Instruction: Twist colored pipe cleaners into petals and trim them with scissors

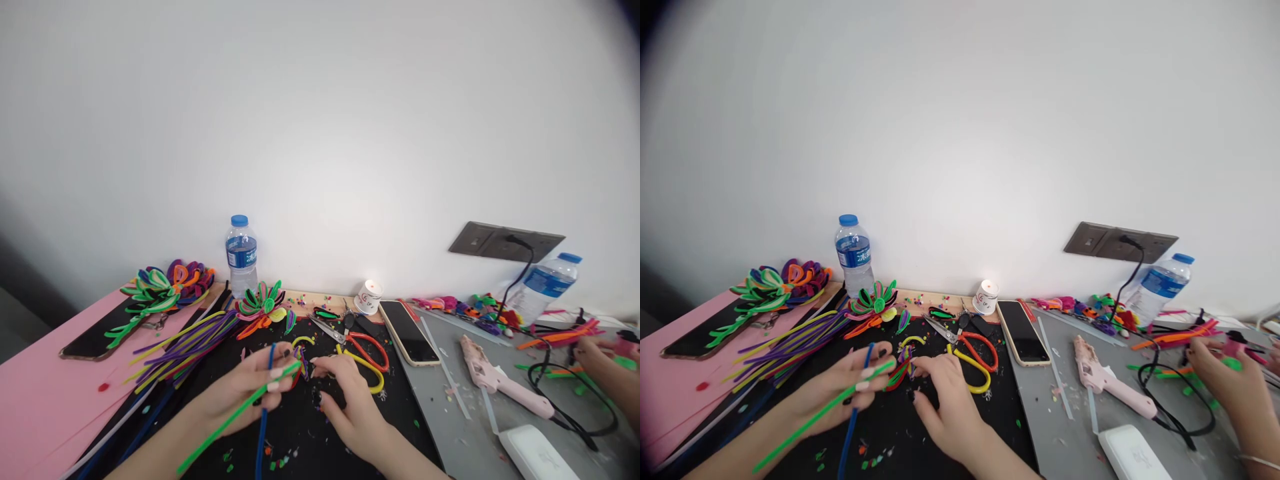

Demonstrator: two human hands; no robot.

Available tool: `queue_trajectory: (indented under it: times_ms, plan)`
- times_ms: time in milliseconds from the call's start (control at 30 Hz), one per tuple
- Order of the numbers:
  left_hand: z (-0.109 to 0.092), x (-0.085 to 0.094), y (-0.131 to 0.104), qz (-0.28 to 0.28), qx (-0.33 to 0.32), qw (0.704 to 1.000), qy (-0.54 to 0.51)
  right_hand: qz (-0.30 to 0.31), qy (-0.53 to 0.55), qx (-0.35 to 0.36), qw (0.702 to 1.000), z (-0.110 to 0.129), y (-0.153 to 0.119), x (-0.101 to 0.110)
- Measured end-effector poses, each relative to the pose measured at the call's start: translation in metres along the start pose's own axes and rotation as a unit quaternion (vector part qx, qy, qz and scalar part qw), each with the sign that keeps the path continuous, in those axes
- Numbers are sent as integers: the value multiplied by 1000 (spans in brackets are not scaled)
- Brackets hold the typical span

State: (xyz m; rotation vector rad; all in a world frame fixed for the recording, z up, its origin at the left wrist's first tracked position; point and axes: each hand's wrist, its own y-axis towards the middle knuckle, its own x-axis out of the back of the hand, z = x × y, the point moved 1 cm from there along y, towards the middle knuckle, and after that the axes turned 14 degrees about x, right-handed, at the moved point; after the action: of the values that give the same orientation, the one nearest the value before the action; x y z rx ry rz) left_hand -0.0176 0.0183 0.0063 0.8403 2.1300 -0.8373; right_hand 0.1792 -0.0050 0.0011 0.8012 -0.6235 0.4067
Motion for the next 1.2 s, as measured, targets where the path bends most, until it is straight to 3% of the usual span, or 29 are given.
queue_trajectory:
  times_ms: [100,300,433,633,867,1100,1200]
  plan:
    - [19,-3,13,39,55,998,5,-9,15,12,1000,4,-2,-1]
    - [34,3,28,25,79,996,20,-9,24,9,1000,1,-3,4]
    - [34,7,35,6,88,996,15,-27,83,-58,994,-6,0,2]
    - [29,1,42,-2,92,995,34,-104,197,-174,959,-20,2,2]
    - [27,-3,41,-33,106,987,118,-145,227,-189,944,-30,2,6]
    - [26,-4,39,-6,87,992,89,-163,241,-198,936,-27,6,10]
    - [26,-4,40,-20,53,996,70,-155,246,-207,934,-25,6,9]
